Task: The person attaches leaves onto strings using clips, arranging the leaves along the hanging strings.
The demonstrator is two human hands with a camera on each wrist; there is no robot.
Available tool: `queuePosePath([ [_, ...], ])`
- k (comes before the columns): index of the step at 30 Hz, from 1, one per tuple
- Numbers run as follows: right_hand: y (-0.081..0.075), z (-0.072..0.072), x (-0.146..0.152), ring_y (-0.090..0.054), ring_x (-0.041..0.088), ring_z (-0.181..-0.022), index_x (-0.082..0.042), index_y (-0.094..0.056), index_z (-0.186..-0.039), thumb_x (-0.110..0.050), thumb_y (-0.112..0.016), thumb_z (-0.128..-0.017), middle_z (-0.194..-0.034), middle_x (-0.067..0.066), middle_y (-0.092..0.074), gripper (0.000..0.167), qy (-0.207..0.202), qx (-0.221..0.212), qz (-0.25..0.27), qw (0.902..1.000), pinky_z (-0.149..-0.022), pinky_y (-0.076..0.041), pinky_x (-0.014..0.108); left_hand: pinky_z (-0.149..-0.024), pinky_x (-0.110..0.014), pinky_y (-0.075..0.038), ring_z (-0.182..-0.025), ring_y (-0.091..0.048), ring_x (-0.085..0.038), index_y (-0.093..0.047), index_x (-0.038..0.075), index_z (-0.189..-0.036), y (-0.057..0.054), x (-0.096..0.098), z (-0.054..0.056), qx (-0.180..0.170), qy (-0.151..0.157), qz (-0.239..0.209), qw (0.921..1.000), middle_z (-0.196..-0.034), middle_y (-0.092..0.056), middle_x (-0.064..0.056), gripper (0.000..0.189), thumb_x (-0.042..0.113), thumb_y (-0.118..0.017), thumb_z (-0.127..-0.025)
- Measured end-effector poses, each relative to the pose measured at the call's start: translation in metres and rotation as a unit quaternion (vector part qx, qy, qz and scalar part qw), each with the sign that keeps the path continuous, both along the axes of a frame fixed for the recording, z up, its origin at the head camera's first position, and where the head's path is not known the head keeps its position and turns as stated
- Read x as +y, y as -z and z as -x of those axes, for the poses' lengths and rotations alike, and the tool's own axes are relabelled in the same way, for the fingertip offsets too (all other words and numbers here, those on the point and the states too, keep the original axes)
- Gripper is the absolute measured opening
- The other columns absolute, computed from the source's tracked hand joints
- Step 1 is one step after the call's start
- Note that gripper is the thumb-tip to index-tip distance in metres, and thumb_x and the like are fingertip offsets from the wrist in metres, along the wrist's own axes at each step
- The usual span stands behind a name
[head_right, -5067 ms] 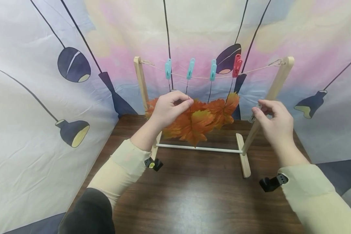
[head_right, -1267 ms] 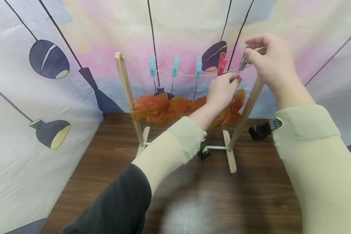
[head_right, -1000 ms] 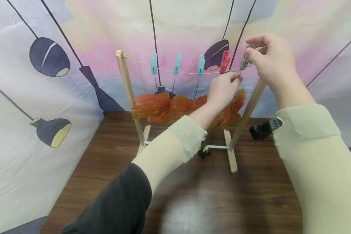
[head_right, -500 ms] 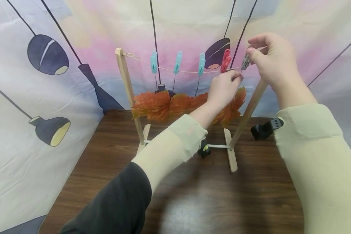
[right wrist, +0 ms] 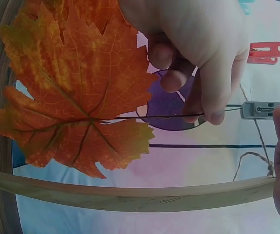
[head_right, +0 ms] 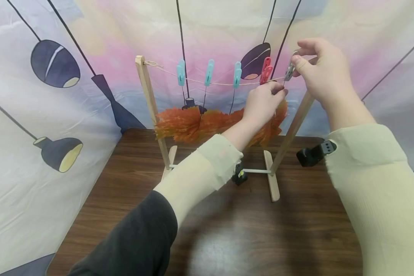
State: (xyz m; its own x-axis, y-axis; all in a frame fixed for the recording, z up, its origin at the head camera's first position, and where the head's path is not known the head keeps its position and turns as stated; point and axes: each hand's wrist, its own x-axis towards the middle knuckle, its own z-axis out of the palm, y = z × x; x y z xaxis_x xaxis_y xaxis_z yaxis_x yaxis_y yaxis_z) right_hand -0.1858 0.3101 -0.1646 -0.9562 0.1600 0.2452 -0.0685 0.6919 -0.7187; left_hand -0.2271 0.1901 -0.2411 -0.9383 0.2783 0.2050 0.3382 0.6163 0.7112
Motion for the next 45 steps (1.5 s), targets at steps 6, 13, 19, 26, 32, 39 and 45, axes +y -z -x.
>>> queuePosePath([
  [6,0.004,0.000,0.003,-0.053,-0.002,-0.090,-0.031,-0.038,-0.143,-0.035,-0.052,-0.095,-0.137,-0.010,-0.049,0.050,0.001,-0.001,0.007,1.0000,-0.067,-0.038,0.016,-0.075,-0.015,-0.043,-0.086,-0.055,0.003,-0.065,0.035,-0.112,0.005,-0.004,-0.003,-0.001,0.005,-0.030,0.9995,-0.093,-0.063,0.021,0.024,0.043,-0.058,-0.091],
  [13,0.008,-0.001,0.004,-0.055,-0.007,-0.089,-0.029,-0.040,-0.142,-0.033,-0.055,-0.093,-0.137,-0.012,-0.048,0.051,0.006,0.018,0.049,0.9986,-0.066,-0.039,0.010,-0.080,-0.011,-0.040,-0.096,-0.055,0.007,-0.064,0.035,-0.116,0.009,-0.008,-0.005,0.012,-0.003,-0.040,0.9991,-0.100,-0.063,0.023,0.029,0.045,-0.058,-0.091],
  [19,0.014,-0.001,0.004,-0.056,-0.006,-0.094,-0.029,-0.042,-0.141,-0.034,-0.056,-0.093,-0.136,-0.012,-0.049,0.050,0.038,0.042,0.055,0.9968,-0.077,-0.043,0.015,-0.081,-0.008,-0.038,-0.098,-0.054,0.008,-0.063,0.034,-0.118,0.012,-0.013,-0.005,0.010,-0.003,-0.055,0.9984,-0.100,-0.062,0.024,0.031,0.046,-0.057,-0.090],
  [26,0.026,-0.004,0.004,-0.056,-0.006,-0.094,-0.025,-0.044,-0.139,-0.032,-0.057,-0.093,-0.135,-0.009,-0.050,0.048,0.058,0.080,0.078,0.9921,-0.088,-0.039,0.016,-0.077,-0.008,-0.039,-0.098,-0.056,0.005,-0.064,0.030,-0.118,0.017,-0.021,-0.009,0.024,0.002,-0.071,0.9972,-0.102,-0.063,0.022,0.032,0.044,-0.058,-0.090],
  [32,0.039,-0.007,0.007,-0.057,-0.003,-0.087,-0.023,-0.049,-0.134,-0.029,-0.059,-0.092,-0.126,-0.008,-0.056,0.044,0.065,0.090,0.104,0.9884,-0.070,-0.039,0.015,-0.077,-0.008,-0.040,-0.094,-0.056,0.007,-0.064,0.026,-0.119,0.024,-0.025,-0.010,0.025,0.014,-0.090,0.9955,-0.105,-0.064,0.019,0.033,0.041,-0.059,-0.090],
  [39,0.059,-0.014,0.011,-0.058,-0.003,-0.082,-0.020,-0.054,-0.129,-0.026,-0.062,-0.090,-0.114,-0.010,-0.060,0.041,0.076,0.111,0.120,0.9836,-0.066,-0.038,0.013,-0.076,-0.008,-0.040,-0.088,-0.057,0.011,-0.064,0.025,-0.119,0.032,-0.027,-0.016,0.028,0.027,-0.109,0.9933,-0.104,-0.064,0.019,0.034,0.040,-0.063,-0.088],
  [45,0.075,-0.020,0.014,-0.059,-0.003,-0.083,-0.019,-0.054,-0.128,-0.022,-0.062,-0.090,-0.112,-0.009,-0.061,0.039,0.084,0.122,0.139,0.9792,-0.071,-0.039,0.012,-0.078,-0.008,-0.039,-0.087,-0.055,0.012,-0.065,0.026,-0.118,0.036,-0.030,-0.021,0.032,0.028,-0.117,0.9923,-0.103,-0.065,0.020,0.035,0.042,-0.065,-0.086],
])
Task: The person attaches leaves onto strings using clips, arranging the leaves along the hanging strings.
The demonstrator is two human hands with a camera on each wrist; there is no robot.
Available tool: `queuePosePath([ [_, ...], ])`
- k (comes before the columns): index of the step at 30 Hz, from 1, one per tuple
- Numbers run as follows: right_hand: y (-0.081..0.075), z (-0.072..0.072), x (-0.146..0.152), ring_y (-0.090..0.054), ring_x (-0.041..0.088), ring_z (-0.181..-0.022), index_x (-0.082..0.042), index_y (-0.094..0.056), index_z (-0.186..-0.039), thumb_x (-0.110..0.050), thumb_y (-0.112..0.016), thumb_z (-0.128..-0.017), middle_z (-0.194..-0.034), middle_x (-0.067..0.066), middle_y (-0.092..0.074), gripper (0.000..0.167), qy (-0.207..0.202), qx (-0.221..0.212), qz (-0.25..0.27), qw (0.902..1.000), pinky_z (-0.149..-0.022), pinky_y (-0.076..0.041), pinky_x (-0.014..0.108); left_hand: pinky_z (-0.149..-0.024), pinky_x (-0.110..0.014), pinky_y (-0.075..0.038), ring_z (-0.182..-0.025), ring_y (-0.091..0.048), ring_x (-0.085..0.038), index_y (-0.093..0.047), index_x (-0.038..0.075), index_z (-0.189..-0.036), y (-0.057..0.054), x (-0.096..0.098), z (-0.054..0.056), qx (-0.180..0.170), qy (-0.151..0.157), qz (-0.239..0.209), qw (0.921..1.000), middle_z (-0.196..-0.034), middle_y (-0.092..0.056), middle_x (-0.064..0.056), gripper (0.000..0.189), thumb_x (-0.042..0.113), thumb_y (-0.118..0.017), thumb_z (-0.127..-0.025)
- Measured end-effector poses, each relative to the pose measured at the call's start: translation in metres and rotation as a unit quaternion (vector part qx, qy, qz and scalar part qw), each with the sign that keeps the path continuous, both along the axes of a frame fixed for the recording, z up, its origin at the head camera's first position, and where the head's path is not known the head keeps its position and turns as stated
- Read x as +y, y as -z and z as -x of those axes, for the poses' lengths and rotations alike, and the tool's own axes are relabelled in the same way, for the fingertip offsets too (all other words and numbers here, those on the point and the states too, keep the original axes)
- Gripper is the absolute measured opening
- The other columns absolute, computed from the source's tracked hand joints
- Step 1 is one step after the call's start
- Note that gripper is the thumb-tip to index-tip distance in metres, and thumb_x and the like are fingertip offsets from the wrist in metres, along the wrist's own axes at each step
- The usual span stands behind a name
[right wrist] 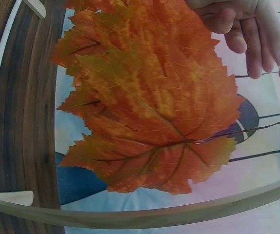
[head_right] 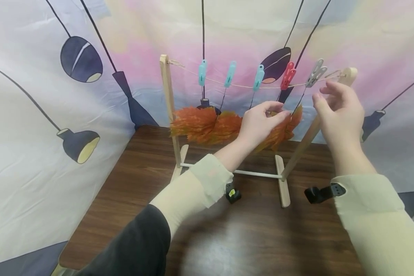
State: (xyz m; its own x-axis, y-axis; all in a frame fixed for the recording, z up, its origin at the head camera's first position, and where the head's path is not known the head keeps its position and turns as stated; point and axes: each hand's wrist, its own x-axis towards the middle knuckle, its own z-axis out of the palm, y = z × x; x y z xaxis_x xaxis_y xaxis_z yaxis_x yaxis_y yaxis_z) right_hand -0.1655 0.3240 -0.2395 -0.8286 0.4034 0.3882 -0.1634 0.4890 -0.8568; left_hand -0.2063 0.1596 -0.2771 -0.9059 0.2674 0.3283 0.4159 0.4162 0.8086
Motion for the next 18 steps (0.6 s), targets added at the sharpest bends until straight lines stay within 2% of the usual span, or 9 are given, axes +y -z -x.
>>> queuePosePath([
  [4,0.008,-0.004,0.000,-0.059,-0.001,-0.084,-0.018,-0.055,-0.126,-0.019,-0.063,-0.090,-0.112,-0.008,-0.061,0.037,-0.004,0.007,0.018,0.9998,-0.076,-0.041,0.011,-0.077,-0.008,-0.039,-0.086,-0.056,0.010,-0.065,0.024,-0.118,0.001,-0.004,-0.004,0.012,0.005,0.013,0.9998,-0.103,-0.065,0.017,0.035,0.040,-0.065,-0.087],
  [10,0.026,-0.004,0.000,-0.059,-0.003,-0.082,-0.017,-0.057,-0.123,-0.015,-0.063,-0.089,-0.106,-0.013,-0.062,0.034,-0.007,0.040,-0.004,0.9992,-0.073,-0.042,0.012,-0.072,-0.008,-0.039,-0.085,-0.055,0.007,-0.065,0.022,-0.119,0.007,-0.008,-0.009,0.045,0.018,0.054,0.9974,-0.105,-0.065,0.014,0.036,0.040,-0.064,-0.088],
  [13,0.037,-0.005,-0.002,-0.059,-0.003,-0.080,-0.015,-0.058,-0.122,-0.011,-0.063,-0.088,-0.103,-0.015,-0.061,0.035,-0.024,0.061,-0.014,0.9977,-0.071,-0.041,0.010,-0.071,-0.008,-0.039,-0.084,-0.056,0.007,-0.066,0.022,-0.117,0.013,-0.010,-0.011,0.067,0.014,0.071,0.9951,-0.104,-0.066,0.013,0.035,0.040,-0.064,-0.088],
  [18,0.052,-0.005,-0.007,-0.059,-0.003,-0.078,-0.012,-0.058,-0.121,-0.008,-0.063,-0.088,-0.099,-0.016,-0.061,0.034,-0.034,0.084,-0.015,0.9958,-0.071,-0.042,0.010,-0.068,-0.008,-0.039,-0.078,-0.054,0.006,-0.066,0.021,-0.117,0.024,-0.019,-0.014,0.073,0.010,0.085,0.9936,-0.098,-0.066,0.012,0.035,0.040,-0.065,-0.087],
])
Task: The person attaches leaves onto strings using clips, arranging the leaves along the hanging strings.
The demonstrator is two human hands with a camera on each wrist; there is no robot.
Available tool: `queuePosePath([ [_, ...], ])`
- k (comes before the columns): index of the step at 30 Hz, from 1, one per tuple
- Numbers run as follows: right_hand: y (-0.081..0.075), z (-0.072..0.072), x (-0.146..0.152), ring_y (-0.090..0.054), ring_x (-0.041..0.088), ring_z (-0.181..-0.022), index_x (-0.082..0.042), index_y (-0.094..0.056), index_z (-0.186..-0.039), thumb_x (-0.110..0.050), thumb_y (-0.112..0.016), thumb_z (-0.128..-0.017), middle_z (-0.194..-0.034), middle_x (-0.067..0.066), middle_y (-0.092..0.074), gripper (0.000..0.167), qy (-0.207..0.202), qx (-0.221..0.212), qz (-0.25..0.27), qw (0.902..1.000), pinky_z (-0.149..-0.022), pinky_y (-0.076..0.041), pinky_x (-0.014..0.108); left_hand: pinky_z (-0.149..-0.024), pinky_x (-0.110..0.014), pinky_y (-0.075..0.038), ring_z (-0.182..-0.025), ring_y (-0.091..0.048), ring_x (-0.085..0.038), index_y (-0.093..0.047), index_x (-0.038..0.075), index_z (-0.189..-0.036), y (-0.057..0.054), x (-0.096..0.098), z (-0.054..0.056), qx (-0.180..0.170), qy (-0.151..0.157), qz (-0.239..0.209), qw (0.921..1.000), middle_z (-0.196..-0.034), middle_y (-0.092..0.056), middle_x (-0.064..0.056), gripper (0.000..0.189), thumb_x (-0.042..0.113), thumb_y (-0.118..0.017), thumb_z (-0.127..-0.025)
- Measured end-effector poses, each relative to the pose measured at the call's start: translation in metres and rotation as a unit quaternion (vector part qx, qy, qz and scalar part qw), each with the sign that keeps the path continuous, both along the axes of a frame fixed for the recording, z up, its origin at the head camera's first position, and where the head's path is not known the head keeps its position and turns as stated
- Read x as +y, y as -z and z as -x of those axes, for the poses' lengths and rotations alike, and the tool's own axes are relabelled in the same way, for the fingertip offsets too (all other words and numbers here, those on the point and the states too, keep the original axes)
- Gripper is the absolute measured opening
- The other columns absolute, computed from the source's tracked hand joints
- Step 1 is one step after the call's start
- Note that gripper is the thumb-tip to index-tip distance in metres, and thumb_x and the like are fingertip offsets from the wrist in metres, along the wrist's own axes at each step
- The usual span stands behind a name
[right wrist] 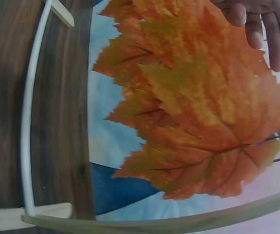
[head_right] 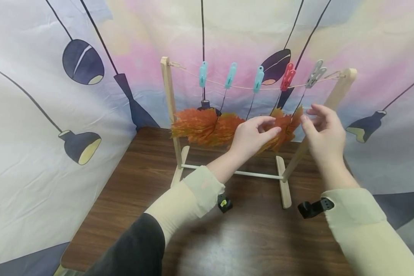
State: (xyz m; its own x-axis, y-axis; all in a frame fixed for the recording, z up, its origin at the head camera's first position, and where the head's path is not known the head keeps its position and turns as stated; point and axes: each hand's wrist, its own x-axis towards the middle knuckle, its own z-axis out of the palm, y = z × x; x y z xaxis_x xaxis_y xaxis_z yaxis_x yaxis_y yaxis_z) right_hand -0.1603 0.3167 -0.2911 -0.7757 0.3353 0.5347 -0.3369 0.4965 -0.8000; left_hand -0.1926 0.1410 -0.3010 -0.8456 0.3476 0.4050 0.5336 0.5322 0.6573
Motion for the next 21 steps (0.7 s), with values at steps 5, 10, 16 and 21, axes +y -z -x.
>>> queuePosePath([
  [5,0.018,-0.002,-0.008,-0.057,-0.002,-0.077,-0.011,-0.057,-0.122,-0.010,-0.064,-0.088,-0.099,-0.017,-0.060,0.035,0.013,-0.006,0.001,0.9999,-0.069,-0.042,0.012,-0.071,-0.009,-0.039,-0.079,-0.054,0.003,-0.064,0.020,-0.120,0.012,-0.009,-0.003,0.010,0.013,0.026,0.9995,-0.110,-0.064,0.010,0.039,0.040,-0.065,-0.087],
  [10,0.034,-0.004,-0.014,-0.056,-0.003,-0.077,-0.010,-0.056,-0.124,-0.012,-0.063,-0.089,-0.099,-0.018,-0.058,0.036,0.018,-0.012,-0.009,0.9997,-0.068,-0.042,0.012,-0.070,-0.009,-0.039,-0.076,-0.052,0.004,-0.064,0.020,-0.119,0.025,-0.016,-0.006,0.019,0.013,0.013,0.9997,-0.106,-0.063,0.010,0.039,0.039,-0.067,-0.085],
  [16,0.049,-0.007,-0.017,-0.055,-0.005,-0.079,-0.006,-0.055,-0.125,-0.011,-0.063,-0.088,-0.099,-0.021,-0.056,0.038,0.016,-0.017,-0.014,0.9996,-0.069,-0.041,0.011,-0.067,-0.011,-0.040,-0.076,-0.052,0.003,-0.064,0.020,-0.119,0.036,-0.025,-0.008,-0.005,0.010,-0.001,0.9999,-0.103,-0.063,0.009,0.039,0.040,-0.067,-0.086],
  [21,0.060,-0.009,-0.020,-0.054,-0.008,-0.079,-0.001,-0.053,-0.126,-0.009,-0.063,-0.088,-0.100,-0.020,-0.055,0.040,0.016,-0.019,-0.028,0.9993,-0.069,-0.040,0.011,-0.067,-0.012,-0.041,-0.078,-0.054,0.001,-0.064,0.018,-0.118,0.052,-0.033,-0.007,-0.018,0.004,-0.012,0.9998,-0.106,-0.064,0.008,0.038,0.039,-0.066,-0.086],
])
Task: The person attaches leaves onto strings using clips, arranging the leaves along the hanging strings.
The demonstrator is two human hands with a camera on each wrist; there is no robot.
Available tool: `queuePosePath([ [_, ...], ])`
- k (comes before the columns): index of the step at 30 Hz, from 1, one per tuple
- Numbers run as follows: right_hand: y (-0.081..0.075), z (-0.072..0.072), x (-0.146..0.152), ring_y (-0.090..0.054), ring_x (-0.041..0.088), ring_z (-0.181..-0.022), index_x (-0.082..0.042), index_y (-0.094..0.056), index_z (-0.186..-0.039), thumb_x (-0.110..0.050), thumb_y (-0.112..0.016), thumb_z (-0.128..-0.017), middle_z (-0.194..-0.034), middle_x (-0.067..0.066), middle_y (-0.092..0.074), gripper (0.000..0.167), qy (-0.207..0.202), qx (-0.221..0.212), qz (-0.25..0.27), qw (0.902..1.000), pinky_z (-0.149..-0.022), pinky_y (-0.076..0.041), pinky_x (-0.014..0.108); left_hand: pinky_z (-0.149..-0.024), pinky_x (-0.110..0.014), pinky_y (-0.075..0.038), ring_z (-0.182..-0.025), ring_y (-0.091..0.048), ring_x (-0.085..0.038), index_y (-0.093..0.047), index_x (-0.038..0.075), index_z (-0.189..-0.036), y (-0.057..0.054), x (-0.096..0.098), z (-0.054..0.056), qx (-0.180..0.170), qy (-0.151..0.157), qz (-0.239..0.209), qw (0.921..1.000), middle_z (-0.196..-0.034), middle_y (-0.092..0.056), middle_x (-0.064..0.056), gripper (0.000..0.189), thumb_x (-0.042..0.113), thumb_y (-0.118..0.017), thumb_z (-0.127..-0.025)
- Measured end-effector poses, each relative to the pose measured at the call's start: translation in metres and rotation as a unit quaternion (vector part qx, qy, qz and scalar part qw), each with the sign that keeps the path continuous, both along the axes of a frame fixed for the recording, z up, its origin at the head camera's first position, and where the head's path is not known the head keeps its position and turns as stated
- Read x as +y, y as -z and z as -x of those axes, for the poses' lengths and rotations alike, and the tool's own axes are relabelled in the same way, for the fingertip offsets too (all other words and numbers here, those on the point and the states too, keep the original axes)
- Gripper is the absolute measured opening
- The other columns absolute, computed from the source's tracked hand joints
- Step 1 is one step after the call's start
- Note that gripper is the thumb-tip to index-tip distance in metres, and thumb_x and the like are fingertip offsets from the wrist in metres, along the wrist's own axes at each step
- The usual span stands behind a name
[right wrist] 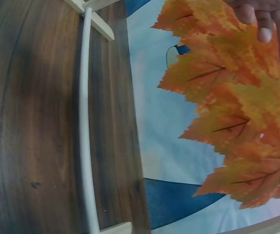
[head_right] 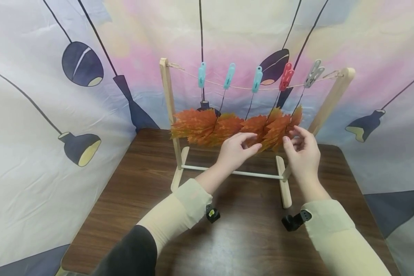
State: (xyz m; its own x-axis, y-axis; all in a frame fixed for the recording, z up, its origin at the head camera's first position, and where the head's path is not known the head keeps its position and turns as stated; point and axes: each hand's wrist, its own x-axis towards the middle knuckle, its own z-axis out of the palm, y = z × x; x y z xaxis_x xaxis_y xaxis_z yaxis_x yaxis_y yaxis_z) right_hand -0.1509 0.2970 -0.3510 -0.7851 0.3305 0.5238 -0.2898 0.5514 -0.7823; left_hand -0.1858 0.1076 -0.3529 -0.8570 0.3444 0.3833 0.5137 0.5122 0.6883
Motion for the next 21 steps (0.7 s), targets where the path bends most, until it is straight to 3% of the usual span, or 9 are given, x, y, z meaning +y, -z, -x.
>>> queuePosePath([
  [7,0.019,-0.003,-0.003,-0.052,-0.008,-0.077,0.001,-0.054,-0.124,-0.006,-0.063,-0.087,-0.098,-0.023,-0.053,0.039,-0.006,0.005,-0.006,1.0000,-0.068,-0.039,0.011,-0.064,-0.013,-0.040,-0.072,-0.052,0.001,-0.065,0.016,-0.117,0.025,-0.013,0.003,-0.008,-0.016,0.001,0.9998,-0.103,-0.064,0.006,0.037,0.037,-0.066,-0.087],
  [14,0.038,-0.005,-0.005,-0.050,-0.008,-0.076,0.002,-0.054,-0.123,-0.005,-0.062,-0.087,-0.098,-0.023,-0.052,0.037,-0.008,-0.004,-0.021,0.9997,-0.067,-0.038,0.010,-0.064,-0.017,-0.042,-0.071,-0.053,-0.002,-0.064,0.016,-0.119,0.043,-0.024,0.006,-0.021,-0.032,0.015,0.9991,-0.100,-0.065,0.004,0.038,0.038,-0.065,-0.087],
  [21,0.054,-0.009,-0.008,-0.048,-0.007,-0.079,0.001,-0.052,-0.125,-0.010,-0.061,-0.090,-0.104,0.001,-0.059,0.038,-0.007,-0.049,-0.026,0.9984,-0.067,-0.037,0.009,-0.064,-0.018,-0.044,-0.072,-0.055,-0.002,-0.066,0.015,-0.116,0.058,-0.035,0.008,-0.020,-0.046,0.017,0.9986,-0.101,-0.064,0.005,0.038,0.038,-0.066,-0.087],
])
